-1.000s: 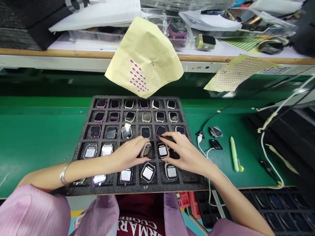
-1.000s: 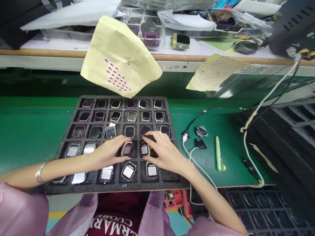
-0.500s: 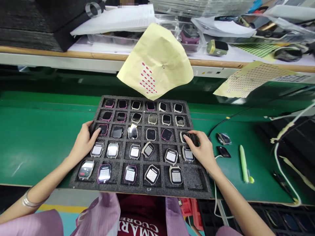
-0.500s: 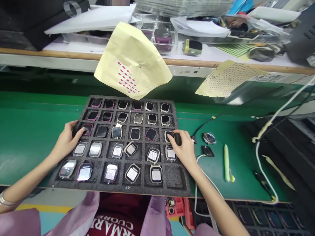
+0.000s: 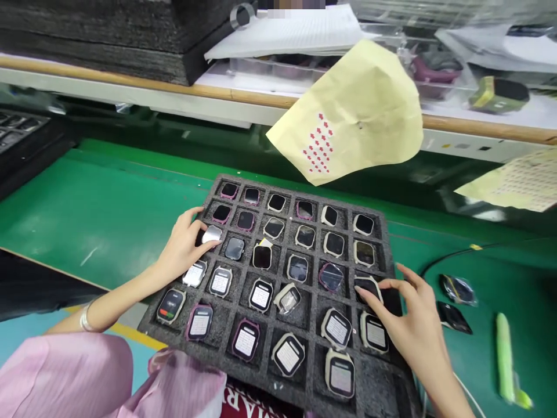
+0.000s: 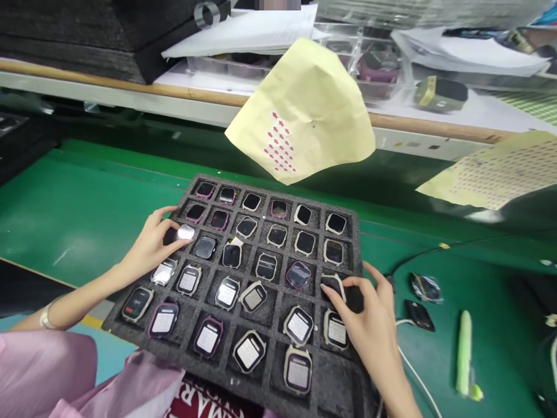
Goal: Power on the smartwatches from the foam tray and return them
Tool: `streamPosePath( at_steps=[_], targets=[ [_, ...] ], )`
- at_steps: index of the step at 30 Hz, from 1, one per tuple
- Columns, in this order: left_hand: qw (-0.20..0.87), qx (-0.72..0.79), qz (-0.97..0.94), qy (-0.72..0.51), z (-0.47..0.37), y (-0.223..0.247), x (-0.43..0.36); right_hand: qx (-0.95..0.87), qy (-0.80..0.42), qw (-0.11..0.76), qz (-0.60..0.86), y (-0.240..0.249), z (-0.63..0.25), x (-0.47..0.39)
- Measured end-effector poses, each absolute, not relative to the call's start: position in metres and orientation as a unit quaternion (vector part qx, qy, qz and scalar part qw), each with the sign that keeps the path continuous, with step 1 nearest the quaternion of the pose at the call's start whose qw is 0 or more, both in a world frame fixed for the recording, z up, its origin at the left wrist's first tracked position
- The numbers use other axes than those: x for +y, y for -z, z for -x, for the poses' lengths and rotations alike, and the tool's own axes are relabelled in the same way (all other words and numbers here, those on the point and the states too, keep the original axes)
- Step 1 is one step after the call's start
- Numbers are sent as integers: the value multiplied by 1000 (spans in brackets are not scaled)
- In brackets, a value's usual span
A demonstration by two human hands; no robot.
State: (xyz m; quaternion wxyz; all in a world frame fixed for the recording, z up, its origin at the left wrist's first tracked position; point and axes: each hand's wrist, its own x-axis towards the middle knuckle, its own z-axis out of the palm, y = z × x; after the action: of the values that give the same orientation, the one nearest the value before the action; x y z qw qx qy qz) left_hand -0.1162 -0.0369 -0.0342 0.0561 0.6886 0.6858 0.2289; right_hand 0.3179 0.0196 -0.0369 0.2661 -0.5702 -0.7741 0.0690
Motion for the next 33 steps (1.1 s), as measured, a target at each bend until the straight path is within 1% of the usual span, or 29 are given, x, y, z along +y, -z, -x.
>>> streamPosePath(
  at_steps=[3, 4, 7, 9, 11, 13, 15, 18, 20, 23, 27, 33],
  targets=[
    [106, 664, -680, -294, 115, 35, -39, -753, -160, 277, 575, 29, -311, 15],
    [121, 665, -668, -311, 115, 35, -41, -733, -198, 292, 581, 26, -309, 14],
    [178, 689, -597, -371, 112, 28, -43, -640, -295, 379, 600, 11, -302, 18],
    [297, 669, -536, -419, 106, 16, -37, -584, -390, 416, 578, -1, -293, 26],
    [477, 602, -465, -441, 96, 1, -27, -543, -518, 403, 524, -13, -280, 36],
    [606, 530, -398, -440, 82, -12, -13, -508, -628, 363, 465, -22, -264, 45],
    [676, 475, -344, -445, 66, -20, -1, -477, -699, 327, 419, -25, -248, 51],
    [749, 412, -285, -433, 43, -23, 13, -455, -754, 298, 370, -24, -229, 54],
    [764, 396, -278, -428, 31, -22, 18, -442, -778, 291, 338, -22, -222, 54],
    [743, 410, -317, -424, 21, -21, 21, -419, -801, 294, 311, -18, -220, 52],
    [674, 456, -397, -424, 16, -16, 21, -415, -805, 303, 297, -13, -222, 50],
    [584, 493, -513, -390, 16, -6, 18, -437, -801, 294, 285, -4, -223, 52]
  ],
)
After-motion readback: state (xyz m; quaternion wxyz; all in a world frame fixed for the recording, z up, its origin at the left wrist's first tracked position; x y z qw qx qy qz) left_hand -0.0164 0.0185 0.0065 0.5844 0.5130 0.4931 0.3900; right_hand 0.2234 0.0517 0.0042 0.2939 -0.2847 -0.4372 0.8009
